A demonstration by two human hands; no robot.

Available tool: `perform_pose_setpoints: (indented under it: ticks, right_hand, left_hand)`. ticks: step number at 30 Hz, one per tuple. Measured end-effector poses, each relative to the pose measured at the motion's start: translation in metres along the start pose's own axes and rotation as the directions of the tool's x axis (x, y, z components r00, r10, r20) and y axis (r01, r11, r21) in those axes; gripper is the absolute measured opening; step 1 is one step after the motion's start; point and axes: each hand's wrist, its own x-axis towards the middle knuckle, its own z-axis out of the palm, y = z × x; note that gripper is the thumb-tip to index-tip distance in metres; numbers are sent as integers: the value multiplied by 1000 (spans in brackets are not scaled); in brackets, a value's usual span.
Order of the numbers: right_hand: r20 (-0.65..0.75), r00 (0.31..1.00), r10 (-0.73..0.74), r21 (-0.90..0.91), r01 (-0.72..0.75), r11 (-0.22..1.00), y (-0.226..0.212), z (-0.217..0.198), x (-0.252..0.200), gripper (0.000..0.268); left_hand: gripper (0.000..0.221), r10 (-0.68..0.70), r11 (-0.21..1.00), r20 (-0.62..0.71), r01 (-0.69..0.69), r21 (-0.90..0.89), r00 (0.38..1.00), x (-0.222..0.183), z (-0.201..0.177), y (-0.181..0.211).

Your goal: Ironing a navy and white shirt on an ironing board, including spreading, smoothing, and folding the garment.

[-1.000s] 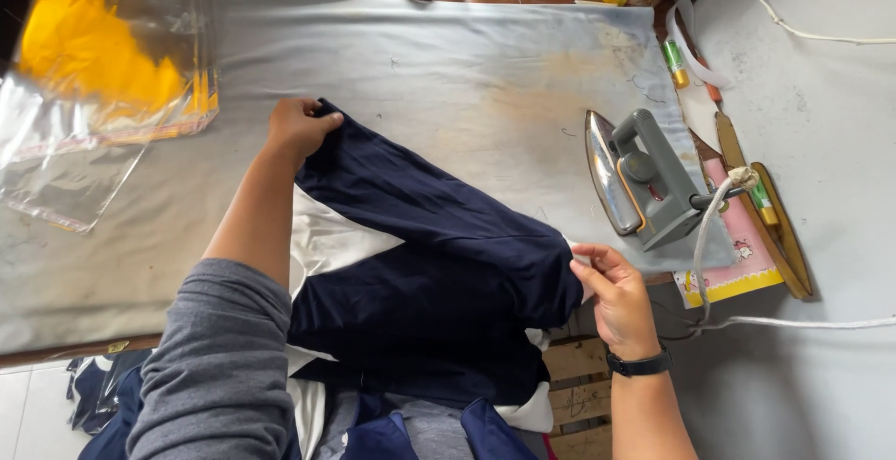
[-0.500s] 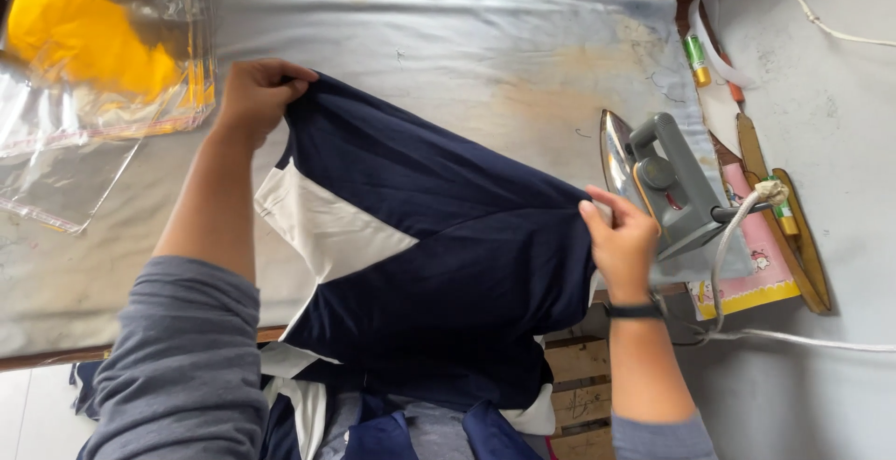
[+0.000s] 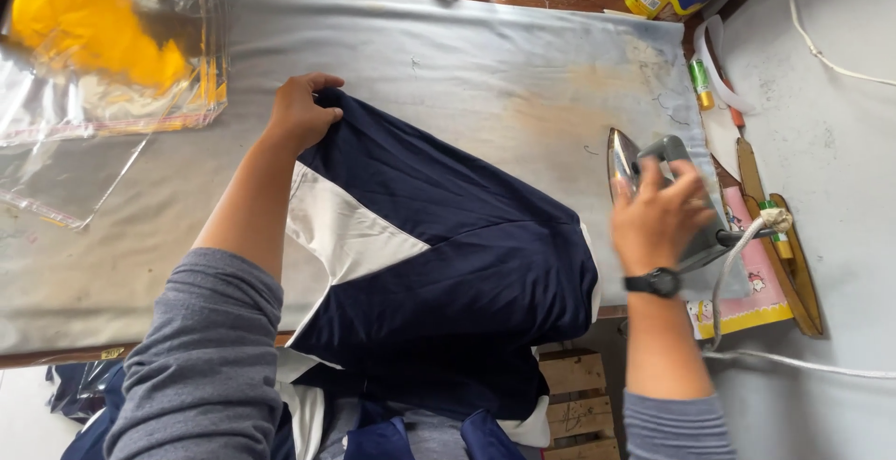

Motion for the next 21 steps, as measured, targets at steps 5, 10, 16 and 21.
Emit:
perform_pose_setpoints:
  ticks: [5,10,16,21]
  right_hand:
    - [361,911,201,-303,-90,949,48,8,51,71]
    - [539,838,90,-14,-98,995,-11,-80,75,79]
    - [168,877,-451,273,398,876,-115,-119,15,72]
    - [-75,834,-547,112,552,826,-172,-55,6,69]
  left_hand:
    - [51,-90,996,120,93,-19,989,-29,-31,21]
    - [67,-180,977,126,162,140,976,-63,-48,9]
    - [67,-154,957,155,108,269,976,-97,-62,-7]
    - [58,-99,960,114,64,274,989,-115,-75,-8]
